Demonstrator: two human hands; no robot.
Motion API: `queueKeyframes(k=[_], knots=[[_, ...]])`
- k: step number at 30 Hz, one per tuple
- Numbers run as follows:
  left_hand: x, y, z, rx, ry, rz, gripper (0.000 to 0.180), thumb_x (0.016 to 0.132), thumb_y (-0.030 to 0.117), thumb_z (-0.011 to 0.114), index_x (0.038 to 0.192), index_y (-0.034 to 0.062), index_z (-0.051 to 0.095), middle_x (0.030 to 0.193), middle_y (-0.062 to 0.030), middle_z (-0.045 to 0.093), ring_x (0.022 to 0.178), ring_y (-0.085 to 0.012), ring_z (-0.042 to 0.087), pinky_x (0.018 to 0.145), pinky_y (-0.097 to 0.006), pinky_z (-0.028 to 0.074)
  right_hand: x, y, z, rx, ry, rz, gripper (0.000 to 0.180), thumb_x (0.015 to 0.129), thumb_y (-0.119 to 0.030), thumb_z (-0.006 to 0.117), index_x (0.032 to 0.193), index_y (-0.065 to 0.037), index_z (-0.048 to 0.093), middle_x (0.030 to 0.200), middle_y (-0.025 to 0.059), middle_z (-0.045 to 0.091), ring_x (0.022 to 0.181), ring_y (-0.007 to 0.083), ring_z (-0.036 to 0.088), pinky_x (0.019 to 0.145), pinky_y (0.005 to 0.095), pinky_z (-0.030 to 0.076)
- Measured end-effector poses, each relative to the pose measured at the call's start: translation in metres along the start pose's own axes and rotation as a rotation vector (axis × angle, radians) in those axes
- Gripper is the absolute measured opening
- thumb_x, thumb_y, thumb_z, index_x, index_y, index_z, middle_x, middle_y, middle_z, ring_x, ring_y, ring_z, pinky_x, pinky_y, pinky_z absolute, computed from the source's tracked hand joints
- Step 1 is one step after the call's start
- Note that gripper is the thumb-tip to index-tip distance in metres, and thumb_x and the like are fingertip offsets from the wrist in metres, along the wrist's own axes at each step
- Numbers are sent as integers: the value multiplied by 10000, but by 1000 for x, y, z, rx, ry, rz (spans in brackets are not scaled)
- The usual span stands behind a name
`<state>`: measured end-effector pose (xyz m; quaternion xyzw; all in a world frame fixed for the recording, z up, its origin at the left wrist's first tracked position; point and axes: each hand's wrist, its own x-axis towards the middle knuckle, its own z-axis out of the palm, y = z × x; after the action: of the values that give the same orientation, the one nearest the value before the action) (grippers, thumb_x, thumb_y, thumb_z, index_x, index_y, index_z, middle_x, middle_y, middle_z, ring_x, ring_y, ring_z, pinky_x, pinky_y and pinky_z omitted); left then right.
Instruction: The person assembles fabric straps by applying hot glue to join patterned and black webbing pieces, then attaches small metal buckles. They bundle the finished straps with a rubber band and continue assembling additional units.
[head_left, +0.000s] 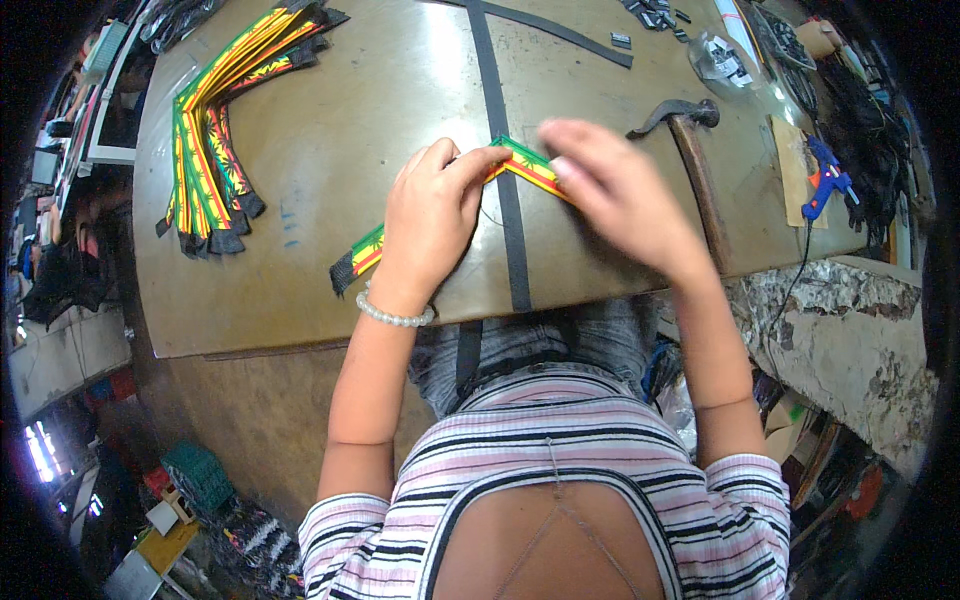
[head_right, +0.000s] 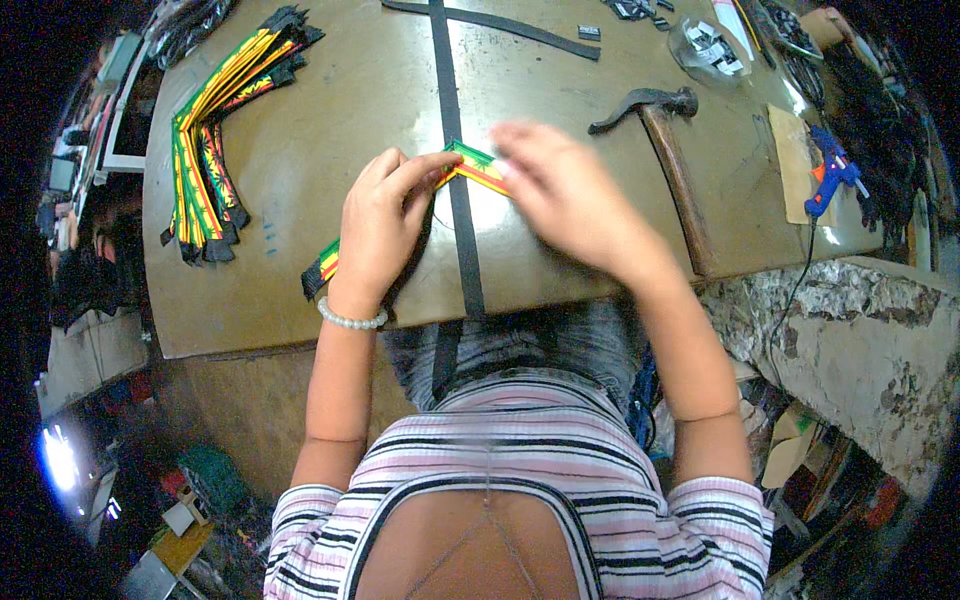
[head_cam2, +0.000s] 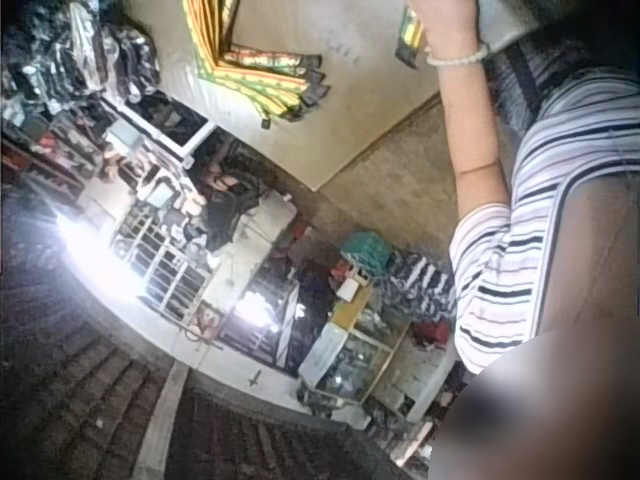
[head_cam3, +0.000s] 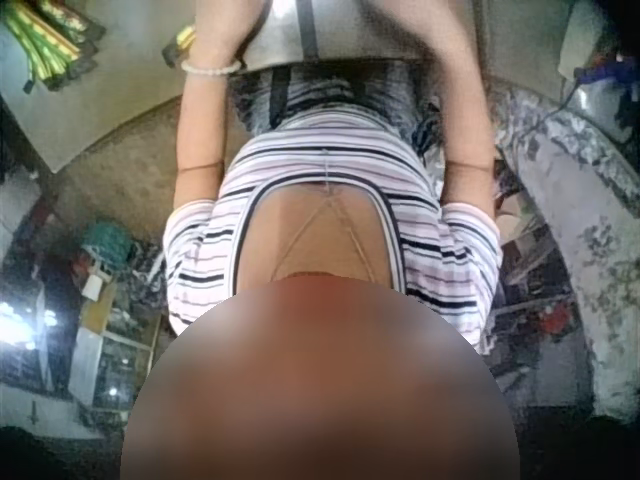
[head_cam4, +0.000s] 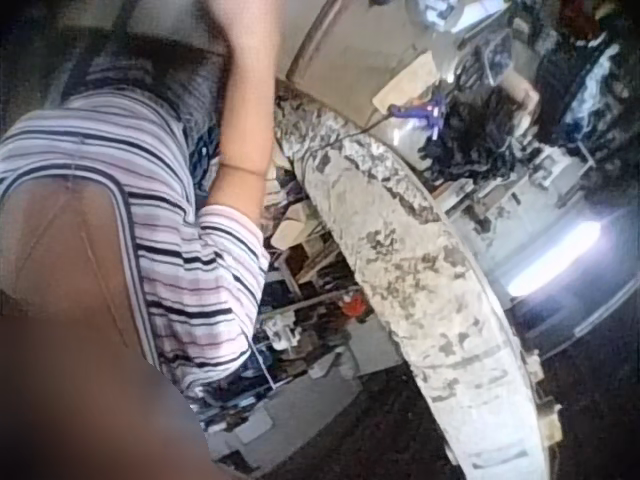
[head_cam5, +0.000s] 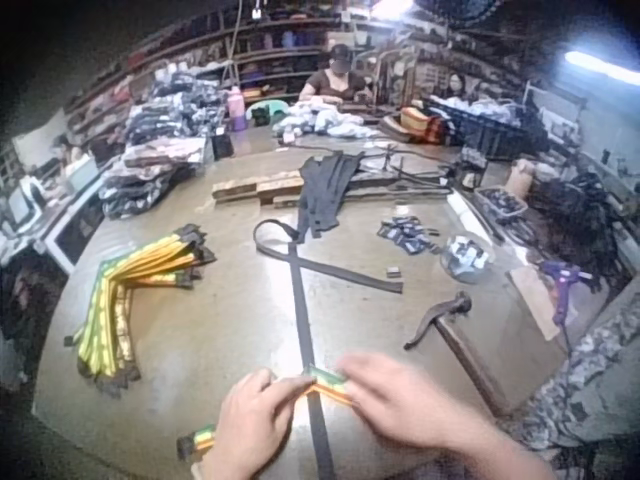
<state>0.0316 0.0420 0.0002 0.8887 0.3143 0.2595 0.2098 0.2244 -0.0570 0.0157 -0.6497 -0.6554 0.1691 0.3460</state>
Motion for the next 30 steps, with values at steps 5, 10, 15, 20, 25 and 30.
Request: queueKeyframes(k=[5, 10, 15, 20, 25, 30], knots=[[-4, 1, -2, 51, -51, 72, 231, 840, 102, 664, 1047, 164, 747, 739, -92, 515, 743, -277, 559, 687, -408, 470, -80, 88, -110, -305, 1048, 494, 452, 828, -333, 807, 1054, 12, 622, 1088, 139, 594, 923, 216, 574, 910, 343, 466], [-5, 0, 0, -37, -33, 34, 259, 875, 92, 652, 1119, 135, 728, 731, -122, 494, 715, -288, 542, 667, -403, 452, -131, 205, -186, -519, 1096, 429, 808, 755, -415, 858, 1304, 33, 470, 1208, 220, 553, 1055, 264, 577, 954, 383, 466], [-6, -2, 1, -146, 31, -21, 269, 893, 120, 656, 1159, 95, 687, 775, -132, 566, 698, -266, 558, 661, -377, 463, -126, 260, -245, -838, 868, 663, 1010, 662, -557, 872, 1340, 50, 434, 1146, 205, 620, 1050, 261, 622, 911, 382, 505], [-4, -6, 3, -232, 67, -3, 273, 895, 136, 663, 1163, 79, 674, 811, -137, 604, 664, -246, 552, 638, -361, 463, -123, 311, -251, -432, 1086, 755, 986, 649, -480, 909, 1287, 103, 433, 1072, 235, 629, 996, 281, 625, 940, 392, 486], [-4, -4, 2, -166, 39, -37, 272, 896, 161, 675, 1155, 80, 674, 849, -144, 636, 669, -248, 566, 645, -360, 473, -142, 355, -281, -32, 1134, 886, 710, 727, -304, 882, 1173, 118, 526, 1002, 176, 654, 836, 244, 651, 750, 361, 538], [-5, -3, 1, -169, 60, -53, 261, 898, 181, 680, 1137, 77, 678, 828, -139, 628, 675, -256, 566, 648, -366, 476, -157, 346, -325, 590, 829, 1102, 276, 863, -139, 741, 1039, 22, 602, 847, 108, 658, 669, 217, 624, 533, 383, 482]])
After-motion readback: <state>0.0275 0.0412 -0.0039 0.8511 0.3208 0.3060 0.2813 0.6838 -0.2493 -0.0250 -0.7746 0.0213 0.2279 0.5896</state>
